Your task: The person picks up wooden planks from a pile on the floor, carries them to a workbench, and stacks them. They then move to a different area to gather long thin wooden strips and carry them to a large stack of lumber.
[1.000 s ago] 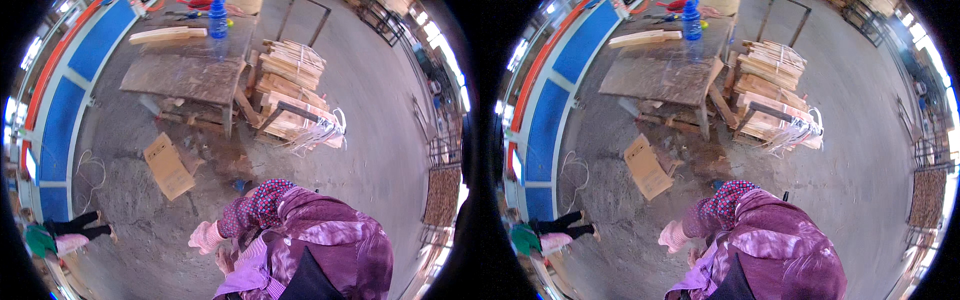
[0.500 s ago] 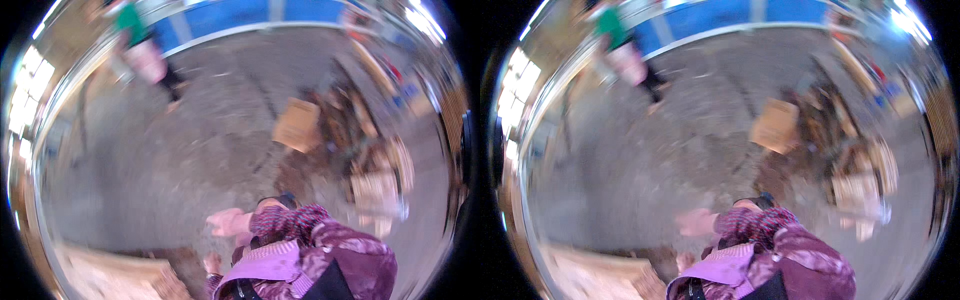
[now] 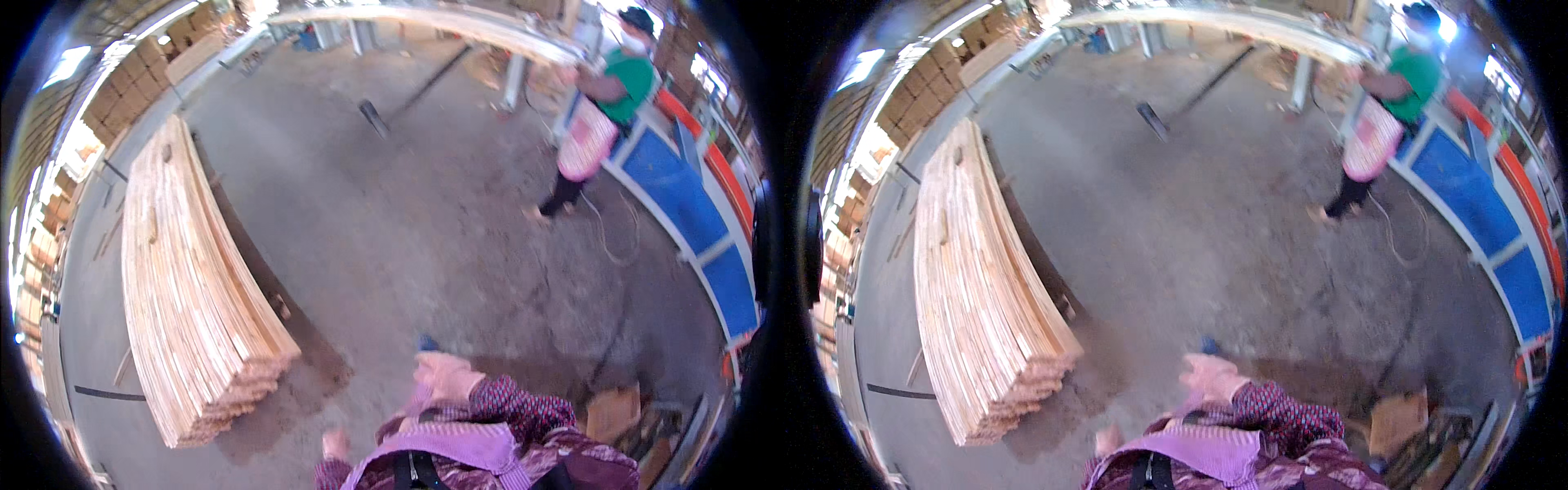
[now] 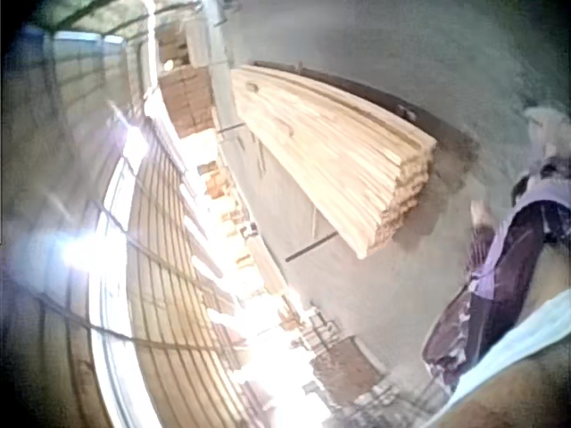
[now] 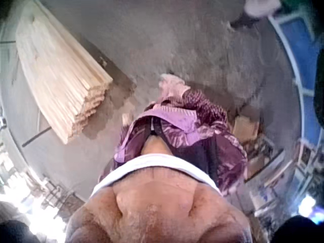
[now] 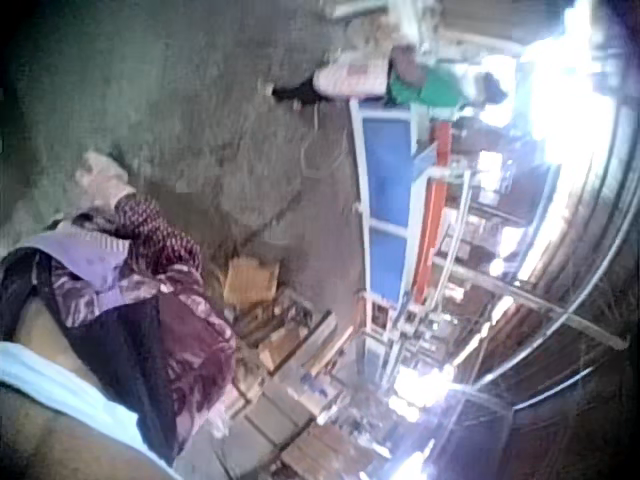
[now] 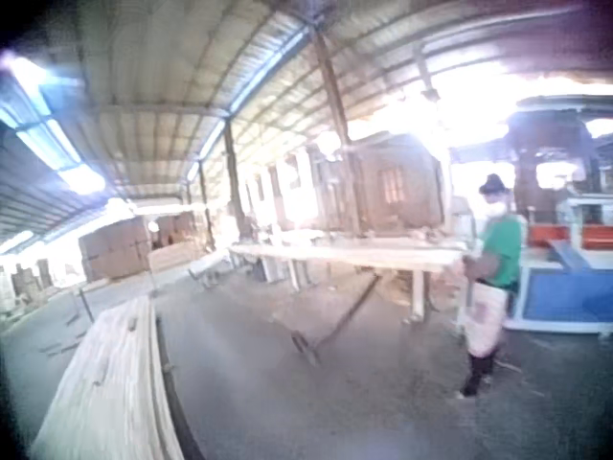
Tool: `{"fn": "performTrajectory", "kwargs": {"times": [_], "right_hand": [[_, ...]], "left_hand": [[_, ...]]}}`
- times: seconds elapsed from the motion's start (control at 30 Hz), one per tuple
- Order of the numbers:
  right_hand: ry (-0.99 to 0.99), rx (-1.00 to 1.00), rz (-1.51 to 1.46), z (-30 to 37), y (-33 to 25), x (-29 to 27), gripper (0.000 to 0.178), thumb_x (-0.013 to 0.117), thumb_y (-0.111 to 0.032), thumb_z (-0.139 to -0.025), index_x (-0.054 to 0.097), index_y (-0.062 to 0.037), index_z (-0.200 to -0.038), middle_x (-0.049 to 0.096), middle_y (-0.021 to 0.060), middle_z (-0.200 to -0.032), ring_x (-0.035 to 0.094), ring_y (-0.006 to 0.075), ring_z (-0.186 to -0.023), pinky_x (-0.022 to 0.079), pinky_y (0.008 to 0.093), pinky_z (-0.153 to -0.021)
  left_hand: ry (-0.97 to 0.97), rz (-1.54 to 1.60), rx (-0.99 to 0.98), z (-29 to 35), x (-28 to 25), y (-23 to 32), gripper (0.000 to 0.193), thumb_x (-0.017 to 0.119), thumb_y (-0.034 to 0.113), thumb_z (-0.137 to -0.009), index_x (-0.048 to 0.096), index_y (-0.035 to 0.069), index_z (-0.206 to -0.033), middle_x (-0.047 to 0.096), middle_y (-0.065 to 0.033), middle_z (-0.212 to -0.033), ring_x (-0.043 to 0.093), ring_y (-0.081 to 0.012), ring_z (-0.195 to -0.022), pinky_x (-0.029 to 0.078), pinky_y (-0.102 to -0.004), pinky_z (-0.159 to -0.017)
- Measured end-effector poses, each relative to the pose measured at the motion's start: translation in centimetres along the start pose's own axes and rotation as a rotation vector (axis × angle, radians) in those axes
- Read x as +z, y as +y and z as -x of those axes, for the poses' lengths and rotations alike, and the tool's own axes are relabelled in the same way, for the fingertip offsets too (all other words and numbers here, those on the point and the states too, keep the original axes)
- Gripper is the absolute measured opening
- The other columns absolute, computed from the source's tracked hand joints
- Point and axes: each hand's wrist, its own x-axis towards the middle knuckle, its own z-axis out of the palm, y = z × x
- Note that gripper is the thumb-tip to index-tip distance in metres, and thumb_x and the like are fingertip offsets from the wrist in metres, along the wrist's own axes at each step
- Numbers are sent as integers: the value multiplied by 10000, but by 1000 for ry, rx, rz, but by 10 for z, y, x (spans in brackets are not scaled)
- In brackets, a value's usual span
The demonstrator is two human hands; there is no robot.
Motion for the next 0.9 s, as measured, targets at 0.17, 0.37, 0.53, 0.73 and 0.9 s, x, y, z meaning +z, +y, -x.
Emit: {"fn": "performTrajectory", "kwargs": {"times": [0.17,0.37,0.53,0.73,0.9], "right_hand": [[-178,369,-489,-177,51,-50,613,574,-504,-918,550,-43,-1321,570,199,-1342,566,341,-1222,462,424,-1011],[-280,123,-216,-383,94,-103,575,521,-470,-956,521,-72,-1371,578,151,-1360,557,332,-1240,454,420,-1020],[-327,159,-228,-542,98,-114,581,545,-484,-932,537,-87,-1357,590,153,-1351,560,332,-1243,455,428,-1019],[-263,326,-477,-680,100,-127,606,592,-504,-895,565,-95,-1341,621,162,-1310,579,324,-1230,444,403,-1039],[-125,464,-434,-799,160,-136,554,604,-431,-919,574,-59,-1328,629,170,-1303,584,325,-1231,445,392,-1045]], "left_hand": [[-27,620,-209,-55,-93,5,151,678,215,-753,672,65,-739,699,-190,-775,708,-353,-749,560,-460,-630],[46,955,-370,-209,-206,-18,207,635,240,-802,679,38,-821,701,-188,-794,704,-357,-763,557,-470,-639],[136,1109,-493,-312,-264,-77,263,600,260,-843,685,15,-890,702,-186,-810,700,-359,-774,555,-477,-646],[320,1249,-782,-448,-373,-230,363,569,333,-881,657,28,-707,585,-81,-649,584,-189,-621,439,-423,-525],[626,1046,-120,-621,-584,-286,277,591,243,-878,616,9,-1025,626,-140,-908,624,-283,-842,498,-419,-741]]}}
